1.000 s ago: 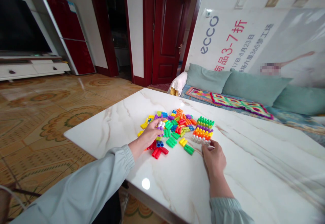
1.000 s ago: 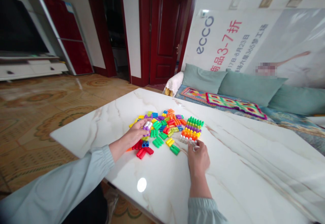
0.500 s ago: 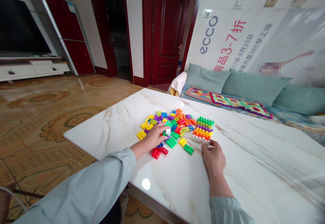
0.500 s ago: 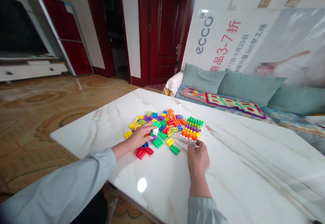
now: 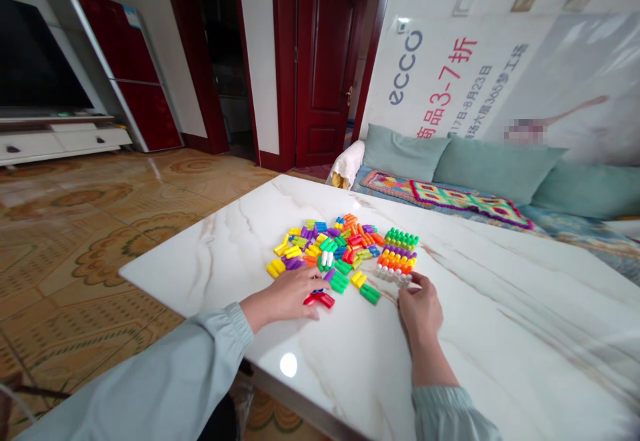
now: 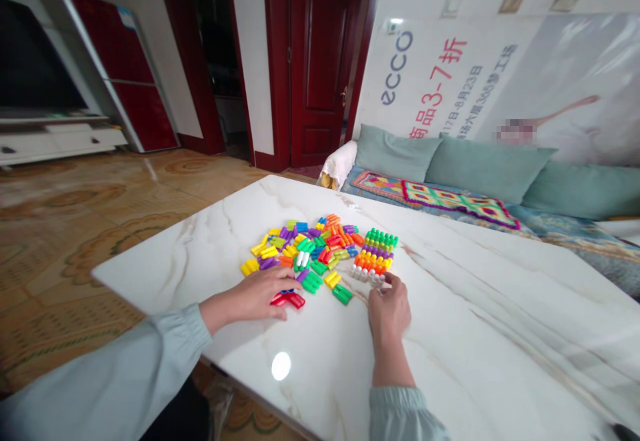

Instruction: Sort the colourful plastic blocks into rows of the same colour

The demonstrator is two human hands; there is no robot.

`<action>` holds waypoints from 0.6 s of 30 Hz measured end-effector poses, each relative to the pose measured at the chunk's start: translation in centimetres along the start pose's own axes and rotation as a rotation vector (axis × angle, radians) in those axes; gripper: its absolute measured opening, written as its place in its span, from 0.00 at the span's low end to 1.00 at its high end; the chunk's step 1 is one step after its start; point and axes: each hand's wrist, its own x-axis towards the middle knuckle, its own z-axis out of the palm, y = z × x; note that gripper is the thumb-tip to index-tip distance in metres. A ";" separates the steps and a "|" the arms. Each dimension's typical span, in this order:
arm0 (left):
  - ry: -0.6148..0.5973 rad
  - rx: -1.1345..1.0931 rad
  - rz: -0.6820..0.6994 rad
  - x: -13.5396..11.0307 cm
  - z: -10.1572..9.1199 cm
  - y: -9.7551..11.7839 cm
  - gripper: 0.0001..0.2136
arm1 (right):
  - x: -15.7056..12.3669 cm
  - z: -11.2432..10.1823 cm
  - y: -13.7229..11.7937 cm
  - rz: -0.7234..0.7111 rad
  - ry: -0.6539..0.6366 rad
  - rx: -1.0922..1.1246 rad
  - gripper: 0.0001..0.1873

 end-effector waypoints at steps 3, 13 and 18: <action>0.031 0.008 0.003 0.6 1.0 -0.3 0.12 | -0.3 -0.2 0.2 -0.115 0.190 0.150 0.21; 0.204 -0.104 0.012 2.1 1.5 -0.7 0.10 | -4.5 2.1 -4.3 -0.959 -0.136 0.139 0.12; 0.194 -0.048 0.012 1.5 1.3 -0.7 0.10 | -6.5 3.5 -5.7 -0.941 -0.136 -0.038 0.09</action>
